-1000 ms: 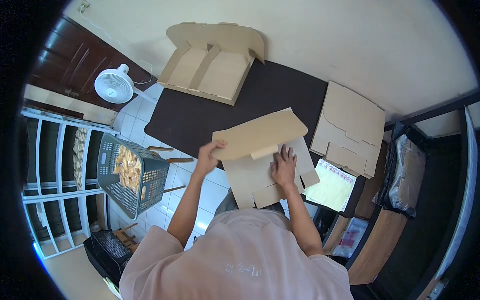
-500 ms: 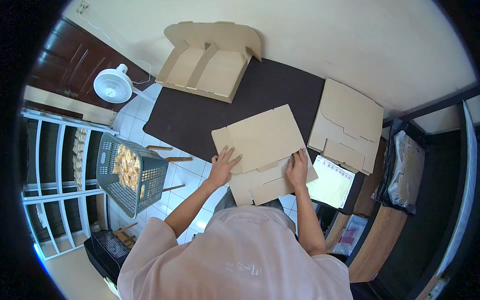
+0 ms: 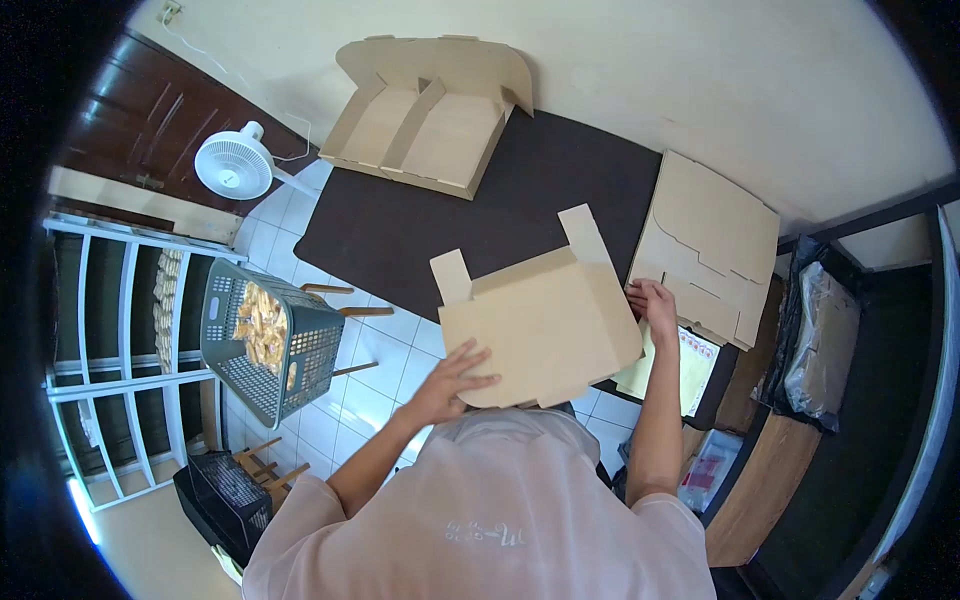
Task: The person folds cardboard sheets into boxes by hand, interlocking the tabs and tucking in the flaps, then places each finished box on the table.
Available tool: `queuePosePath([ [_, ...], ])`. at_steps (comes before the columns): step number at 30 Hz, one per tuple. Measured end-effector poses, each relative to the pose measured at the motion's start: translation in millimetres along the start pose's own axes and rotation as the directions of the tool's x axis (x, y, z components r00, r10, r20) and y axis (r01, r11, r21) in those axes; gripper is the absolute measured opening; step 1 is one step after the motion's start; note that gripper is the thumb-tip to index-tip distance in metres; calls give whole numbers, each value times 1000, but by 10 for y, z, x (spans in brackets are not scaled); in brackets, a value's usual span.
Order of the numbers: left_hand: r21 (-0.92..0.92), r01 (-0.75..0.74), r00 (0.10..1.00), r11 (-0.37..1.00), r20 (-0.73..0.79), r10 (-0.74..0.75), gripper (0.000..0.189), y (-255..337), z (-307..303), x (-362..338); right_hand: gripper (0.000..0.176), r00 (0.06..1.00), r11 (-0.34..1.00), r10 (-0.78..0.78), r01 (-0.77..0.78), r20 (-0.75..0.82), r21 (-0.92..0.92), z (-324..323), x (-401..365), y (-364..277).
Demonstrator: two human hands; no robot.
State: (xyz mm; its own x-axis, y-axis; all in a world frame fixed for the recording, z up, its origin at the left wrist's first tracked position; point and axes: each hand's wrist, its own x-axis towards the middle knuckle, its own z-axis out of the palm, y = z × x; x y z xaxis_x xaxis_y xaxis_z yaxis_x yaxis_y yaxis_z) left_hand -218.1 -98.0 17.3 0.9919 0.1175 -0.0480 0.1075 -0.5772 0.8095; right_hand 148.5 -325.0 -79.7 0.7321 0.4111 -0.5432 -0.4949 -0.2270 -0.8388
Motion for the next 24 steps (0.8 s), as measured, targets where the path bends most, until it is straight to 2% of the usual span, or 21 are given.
queuePosePath([
  [1, 62, 82, 990, 995, 111, -88, 76, -18, 137, -54, 31, 998, 972, -35, 21, -57, -234, 11, 68, -74],
  [2, 62, 86, 990, 994, 108, -92, 76, -46, 263, -86, 31, 998, 972, -34, 20, -53, -235, 51, 127, -125],
  [3, 109, 118, 981, 987, 143, -133, 76, -61, 374, -107, 32, 974, 853, -207, 132, -93, -506, 190, 82, -274],
  [4, 158, 146, 969, 977, 177, -173, 75, -83, 483, -125, 33, 922, 647, -379, 202, -81, -735, 359, 44, -368],
  [5, 168, 146, 969, 975, 174, -175, 75, -125, 590, -137, 34, 865, 510, -502, 289, -8, -810, 549, 29, -377],
  [6, 168, 145, 969, 975, 174, -174, 75, -107, 607, -130, 33, 842, 443, -533, 363, 86, -820, 729, 30, -337],
  [7, 184, 163, 964, 969, 179, -196, 74, -75, 606, -122, 35, 736, 345, -655, 492, 171, -799, 923, 37, -220],
  [8, 199, 182, 959, 963, 182, -219, 74, -47, 606, -118, 42, 710, 157, -653, 467, 263, -870, 1105, 78, -60],
  [9, 201, 184, 959, 962, 178, -220, 74, -36, 605, -109, 55, 755, 109, -572, 458, 321, -882, 1328, 5, 49],
  [11, 250, 178, 954, 952, 192, -229, 72, -17, 602, -102, 67, 795, -7, -507, 382, 333, -924, 1847, -110, 407],
  [13, 240, 179, 957, 954, 183, -226, 74, -35, 628, -113, 74, 775, -21, -428, 506, 465, -862, 2259, -343, 568],
  [15, 229, 175, 959, 958, 179, -218, 76, -57, 663, -107, 76, 696, -7, -274, 689, 664, -725, 2584, -554, 732],
  [16, 243, 212, 943, 947, 205, -263, 75, -55, 691, -102, 76, 697, -6, -274, 688, 662, -726, 2621, -650, 734],
  [18, 268, 237, 926, 934, 228, -301, 75, -88, 685, -84, 77, 613, 140, -236, 789, 754, -598, 2688, -721, 666],
  [19, 265, 216, 944, 940, 191, -271, 75, -88, 693, -107, 72, 583, 196, -275, 812, 764, -549, 2585, -605, 676],
  [20, 260, 197, 958, 945, 153, -242, 75, -94, 708, -124, 72, 582, 196, -276, 813, 765, -548, 2440, -456, 668],
  [22, 202, 235, 950, 951, 159, -269, 71, -55, 697, -119, 65, 571, 28, -435, 782, 696, -623, 2075, -124, 670],
  [24, 145, 266, 944, 953, 159, -288, 68, -43, 672, -89, 58, 663, -42, -484, 635, 572, -771, 1698, 70, 379],
])
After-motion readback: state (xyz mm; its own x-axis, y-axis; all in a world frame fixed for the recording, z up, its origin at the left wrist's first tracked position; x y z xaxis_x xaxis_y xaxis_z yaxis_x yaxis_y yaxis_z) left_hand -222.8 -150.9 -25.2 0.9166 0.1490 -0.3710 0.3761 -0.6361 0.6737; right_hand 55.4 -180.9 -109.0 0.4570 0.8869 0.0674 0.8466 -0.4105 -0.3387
